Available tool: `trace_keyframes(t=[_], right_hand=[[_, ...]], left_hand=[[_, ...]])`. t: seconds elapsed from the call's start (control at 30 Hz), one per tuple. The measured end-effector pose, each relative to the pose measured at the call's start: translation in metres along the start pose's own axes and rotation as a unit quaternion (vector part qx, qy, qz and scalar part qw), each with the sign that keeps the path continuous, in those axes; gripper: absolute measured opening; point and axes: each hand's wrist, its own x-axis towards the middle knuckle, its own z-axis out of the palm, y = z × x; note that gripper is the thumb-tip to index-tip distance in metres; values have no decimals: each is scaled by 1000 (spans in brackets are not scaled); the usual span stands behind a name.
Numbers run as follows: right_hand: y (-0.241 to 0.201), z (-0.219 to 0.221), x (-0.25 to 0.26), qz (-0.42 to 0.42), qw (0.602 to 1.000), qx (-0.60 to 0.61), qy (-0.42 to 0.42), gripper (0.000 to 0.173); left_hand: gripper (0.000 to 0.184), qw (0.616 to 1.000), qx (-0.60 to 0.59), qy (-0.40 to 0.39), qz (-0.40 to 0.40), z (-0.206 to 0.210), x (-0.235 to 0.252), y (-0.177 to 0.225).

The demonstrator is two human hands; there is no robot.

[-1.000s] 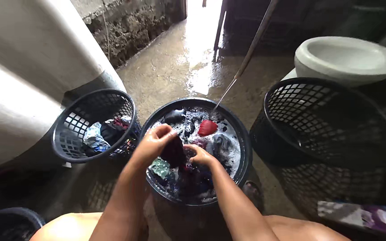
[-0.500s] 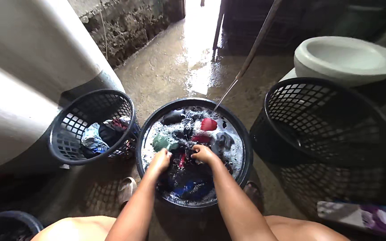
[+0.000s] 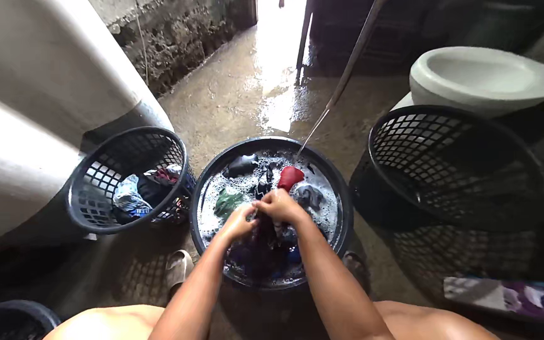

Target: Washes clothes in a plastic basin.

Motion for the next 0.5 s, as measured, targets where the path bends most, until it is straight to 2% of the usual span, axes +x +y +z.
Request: trace_keyframes(t=[0.07,0.1,0.13,0.17,0.23,0.3,0.37,0.43,0.5], right_hand=[[-3,-14,-5,-99,983,107,113,43],[5,-17,-4,-150,970,151,120,34],[15,-17,-2,-191,960,176,101,27],[26,-12,2,-214,956,183,78,29],[49,9,15,-209,961,178,36,39],[62,29,18,-181,959,219,10,43],[62,37,12,-148,930,336,-3,42],[63,33,5,-122,883,452,11,41],[71,22,4,-115,850,512,51,47]], left_hand=[[34,993,-100,19,59,-29,-15,28],[32,988,-131,31,75,-41,-25,44],[26,984,-137,52,102,-50,-35,58],[22,980,-127,78,135,-57,-45,70],[18,965,-106,132,198,-68,-60,86],[18,954,-110,181,214,-77,-71,91],[19,957,-92,225,157,-85,-75,81],[24,969,-31,242,51,-90,-69,55],[33,980,40,182,-72,-89,-53,22]])
